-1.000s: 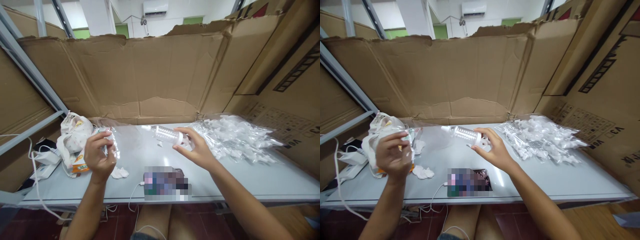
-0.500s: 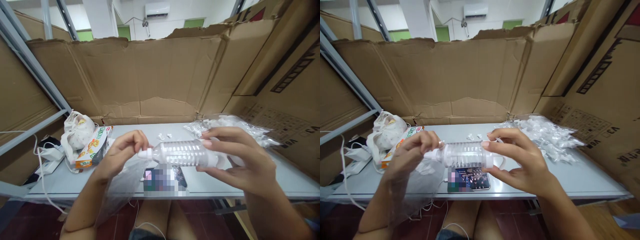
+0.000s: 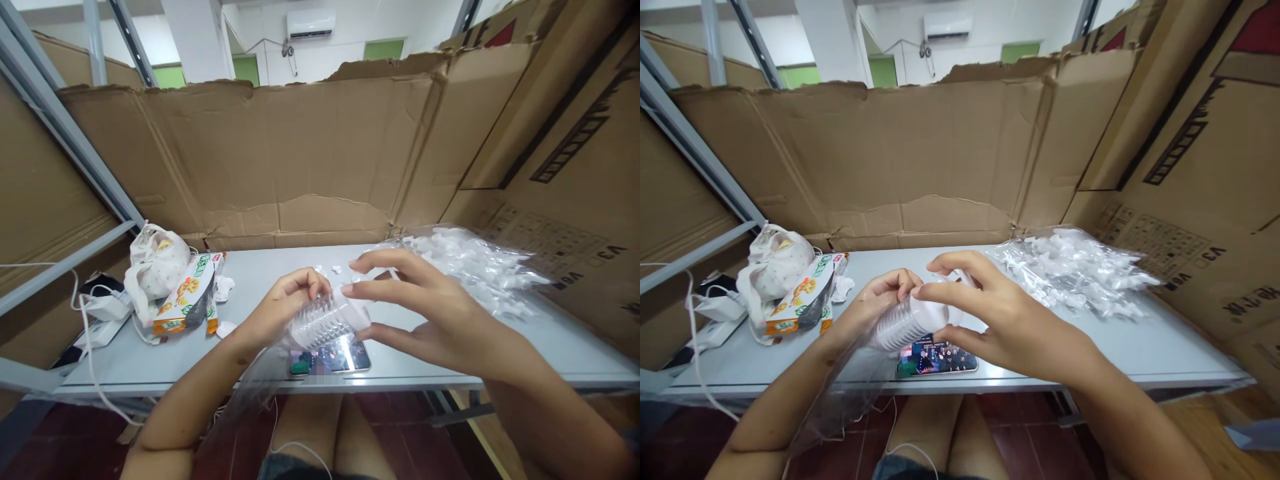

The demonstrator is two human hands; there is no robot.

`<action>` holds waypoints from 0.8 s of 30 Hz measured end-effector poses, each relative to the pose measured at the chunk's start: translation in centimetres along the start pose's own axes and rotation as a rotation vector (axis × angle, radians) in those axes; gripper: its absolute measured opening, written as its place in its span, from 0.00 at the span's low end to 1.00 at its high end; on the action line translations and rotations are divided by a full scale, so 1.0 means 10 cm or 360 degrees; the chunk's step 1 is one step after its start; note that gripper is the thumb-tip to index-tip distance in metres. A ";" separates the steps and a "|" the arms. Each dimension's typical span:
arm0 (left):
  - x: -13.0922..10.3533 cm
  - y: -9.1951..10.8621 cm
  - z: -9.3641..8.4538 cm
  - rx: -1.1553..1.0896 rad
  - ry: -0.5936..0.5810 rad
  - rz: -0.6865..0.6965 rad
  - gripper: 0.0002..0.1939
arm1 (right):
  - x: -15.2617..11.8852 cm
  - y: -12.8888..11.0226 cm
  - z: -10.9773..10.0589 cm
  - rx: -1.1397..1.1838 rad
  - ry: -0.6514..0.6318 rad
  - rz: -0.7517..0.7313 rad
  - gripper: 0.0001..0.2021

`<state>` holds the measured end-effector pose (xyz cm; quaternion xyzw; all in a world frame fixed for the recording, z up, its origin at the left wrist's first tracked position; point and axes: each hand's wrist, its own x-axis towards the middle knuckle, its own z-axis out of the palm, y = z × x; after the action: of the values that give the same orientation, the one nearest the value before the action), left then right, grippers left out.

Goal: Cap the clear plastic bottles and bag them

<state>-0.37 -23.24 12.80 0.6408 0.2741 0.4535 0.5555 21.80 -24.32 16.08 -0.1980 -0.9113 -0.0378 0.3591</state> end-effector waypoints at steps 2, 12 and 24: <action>0.03 -0.04 0.03 -0.0141 0.0057 -0.0057 0.11 | 0.05 -0.02 0.07 0.0132 0.0049 0.0049 0.23; 0.11 -0.15 0.02 -0.0497 0.0279 -0.0009 0.10 | 0.27 -0.14 0.37 0.0291 0.0113 0.0002 0.23; 0.10 0.09 0.03 -0.0483 0.0215 0.0562 0.08 | 0.21 -0.05 0.47 -0.0058 0.0448 -0.0104 0.11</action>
<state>0.18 -22.75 13.99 0.5562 0.1233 0.6214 0.5379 17.17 -23.11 14.05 -0.1674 -0.8570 -0.0934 0.4783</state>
